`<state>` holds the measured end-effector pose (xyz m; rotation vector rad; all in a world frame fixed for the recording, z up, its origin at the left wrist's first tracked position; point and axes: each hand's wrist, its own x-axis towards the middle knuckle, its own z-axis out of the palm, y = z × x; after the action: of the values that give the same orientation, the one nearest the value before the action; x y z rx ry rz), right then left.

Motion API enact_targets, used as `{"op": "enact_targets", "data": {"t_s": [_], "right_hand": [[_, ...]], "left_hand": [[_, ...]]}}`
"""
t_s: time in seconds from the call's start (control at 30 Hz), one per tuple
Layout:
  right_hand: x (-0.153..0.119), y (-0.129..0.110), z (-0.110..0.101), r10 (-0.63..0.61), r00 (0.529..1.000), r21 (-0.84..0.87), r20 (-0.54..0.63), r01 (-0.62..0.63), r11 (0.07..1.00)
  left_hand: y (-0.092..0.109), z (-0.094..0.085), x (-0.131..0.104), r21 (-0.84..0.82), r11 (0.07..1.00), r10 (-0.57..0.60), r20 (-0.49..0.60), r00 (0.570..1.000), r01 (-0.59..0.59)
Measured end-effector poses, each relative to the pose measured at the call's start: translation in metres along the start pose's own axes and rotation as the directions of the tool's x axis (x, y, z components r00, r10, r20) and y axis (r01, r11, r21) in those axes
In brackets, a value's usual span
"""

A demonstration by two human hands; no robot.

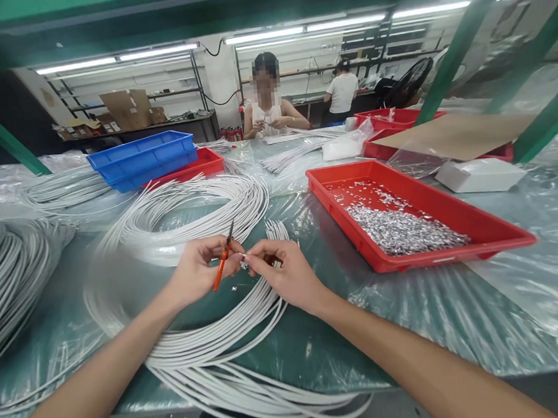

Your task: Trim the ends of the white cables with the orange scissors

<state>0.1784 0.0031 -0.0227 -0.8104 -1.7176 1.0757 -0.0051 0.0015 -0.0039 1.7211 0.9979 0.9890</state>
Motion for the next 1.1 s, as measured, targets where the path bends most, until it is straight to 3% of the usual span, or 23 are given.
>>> {"op": "enact_targets", "data": {"t_s": [0.17,0.57,0.67,0.83,0.93,1.1], "right_hand": [[-0.0035,-0.0012,0.0002,-0.079,0.995,-0.2,-0.057,0.066,0.978],[-0.0088,-0.0026,0.0027,-0.212,0.974,-0.369,-0.072,0.172,0.913],[-0.0099,-0.0012,0.0034,-0.332,0.942,-0.451,-0.057,0.272,0.85],[-0.0101,0.0005,0.0033,-0.516,0.856,-0.619,0.012,0.412,0.668],[-0.0094,0.0008,0.0027,-0.532,0.846,-0.67,0.032,0.413,0.617],[-0.0066,0.0059,-0.0003,-0.474,0.877,-0.657,0.077,0.402,0.637]], "left_hand": [[0.0023,-0.0017,-0.0011,0.051,0.999,-0.002,0.01,1.0,0.002],[0.0004,0.0007,0.0022,-0.07,0.993,-0.097,0.022,0.995,0.099],[0.0003,0.0013,0.0024,-0.105,0.987,-0.123,0.027,0.992,0.125],[0.0029,0.0044,0.0024,-0.158,0.97,-0.185,0.014,0.983,0.184],[0.0052,0.0036,0.0028,-0.158,0.963,-0.221,0.011,0.975,0.22],[0.0028,-0.0044,0.0025,-0.046,0.983,-0.175,0.067,0.982,0.178]]}}
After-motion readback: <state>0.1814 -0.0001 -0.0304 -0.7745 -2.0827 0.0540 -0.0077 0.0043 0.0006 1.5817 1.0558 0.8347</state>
